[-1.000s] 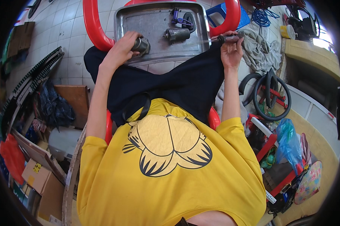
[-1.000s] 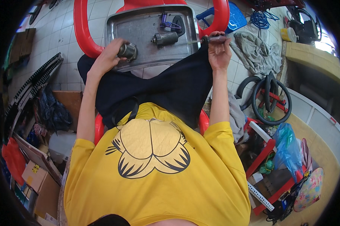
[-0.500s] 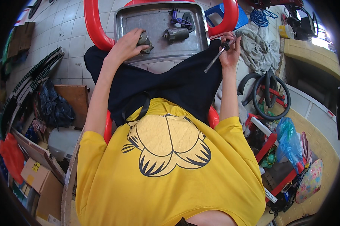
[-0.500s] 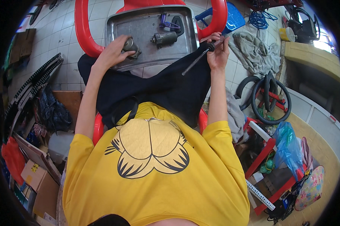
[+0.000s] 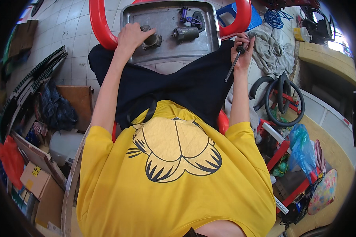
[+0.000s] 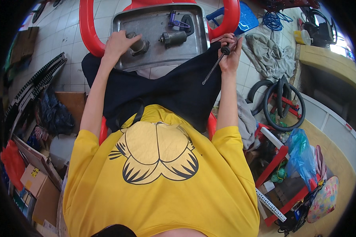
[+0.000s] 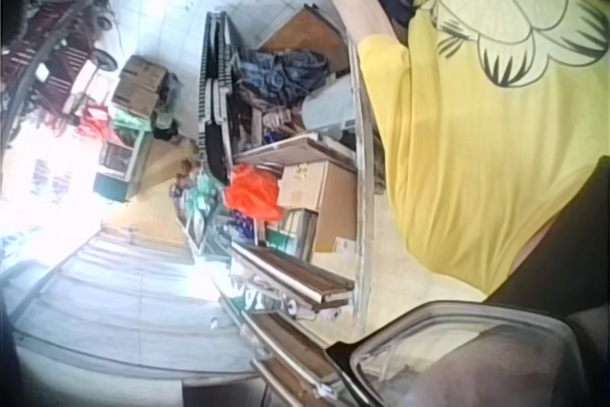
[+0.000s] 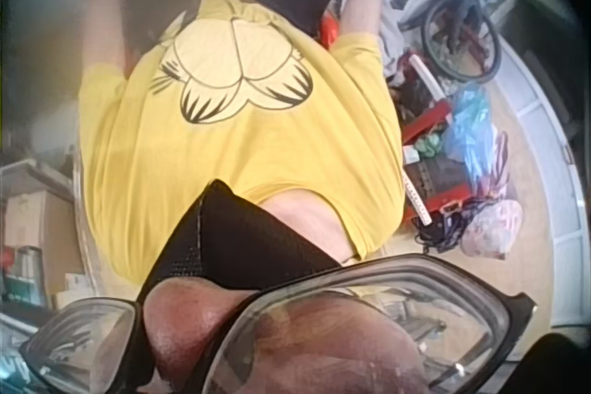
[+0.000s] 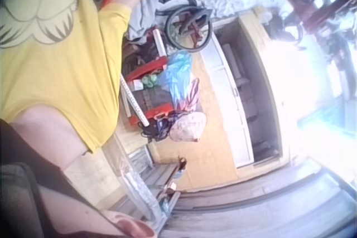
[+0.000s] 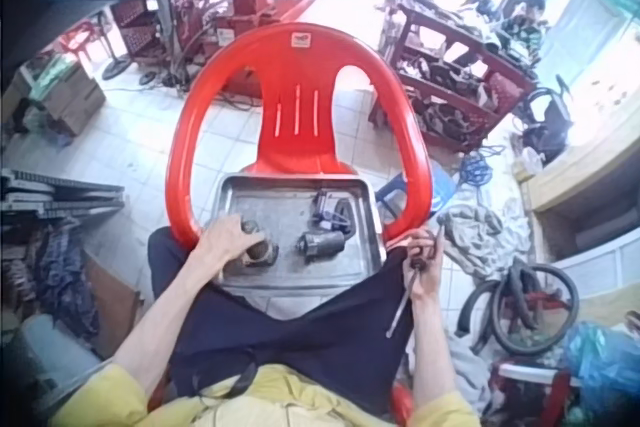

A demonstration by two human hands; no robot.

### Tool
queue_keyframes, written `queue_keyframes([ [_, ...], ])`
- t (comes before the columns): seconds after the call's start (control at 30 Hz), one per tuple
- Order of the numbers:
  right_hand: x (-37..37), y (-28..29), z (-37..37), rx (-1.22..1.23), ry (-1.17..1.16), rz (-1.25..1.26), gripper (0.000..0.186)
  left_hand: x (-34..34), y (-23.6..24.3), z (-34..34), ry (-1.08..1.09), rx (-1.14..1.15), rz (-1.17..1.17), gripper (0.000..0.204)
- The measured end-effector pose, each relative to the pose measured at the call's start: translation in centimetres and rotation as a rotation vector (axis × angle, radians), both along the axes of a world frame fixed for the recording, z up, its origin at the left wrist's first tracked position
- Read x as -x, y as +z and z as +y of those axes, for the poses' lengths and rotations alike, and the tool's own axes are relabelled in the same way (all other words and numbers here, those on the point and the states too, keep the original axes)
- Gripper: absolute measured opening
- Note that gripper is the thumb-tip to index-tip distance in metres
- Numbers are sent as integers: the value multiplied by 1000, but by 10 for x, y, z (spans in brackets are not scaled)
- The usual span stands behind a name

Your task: The person disassembles and handles small electric motors on a metal tray, using a screwdriver to remove or tighten screws and picking up individual motor components to move them between the tray and a separate area.

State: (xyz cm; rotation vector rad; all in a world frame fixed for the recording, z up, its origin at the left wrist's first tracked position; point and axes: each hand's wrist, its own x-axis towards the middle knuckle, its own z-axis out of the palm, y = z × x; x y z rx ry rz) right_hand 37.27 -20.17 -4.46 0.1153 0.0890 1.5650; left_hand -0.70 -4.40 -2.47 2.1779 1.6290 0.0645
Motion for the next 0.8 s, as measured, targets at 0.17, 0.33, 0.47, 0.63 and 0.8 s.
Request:
queue_keyframes([
  [0.17, 1, 1, 2, 24, -13, -35, 33, 4, -1, 1, 42, -9, 155, 79],
  [0.33, 1, 1, 2, 0, 9, 21, 32, 11, -6, 2, 69, 27, 178, 82],
  [0.47, 0, -1, 1, 18, -10, 7, 33, 16, -10, 1, 103, 32, 157, 82],
  [0.63, 0, -1, 3, 16, -4, 3, 33, 17, -11, 1, 100, 25, 175, 83],
  [0.8, 1, -1, 1, 13, -9, -6, 33, 16, -7, -3, 86, 27, 170, 86],
])
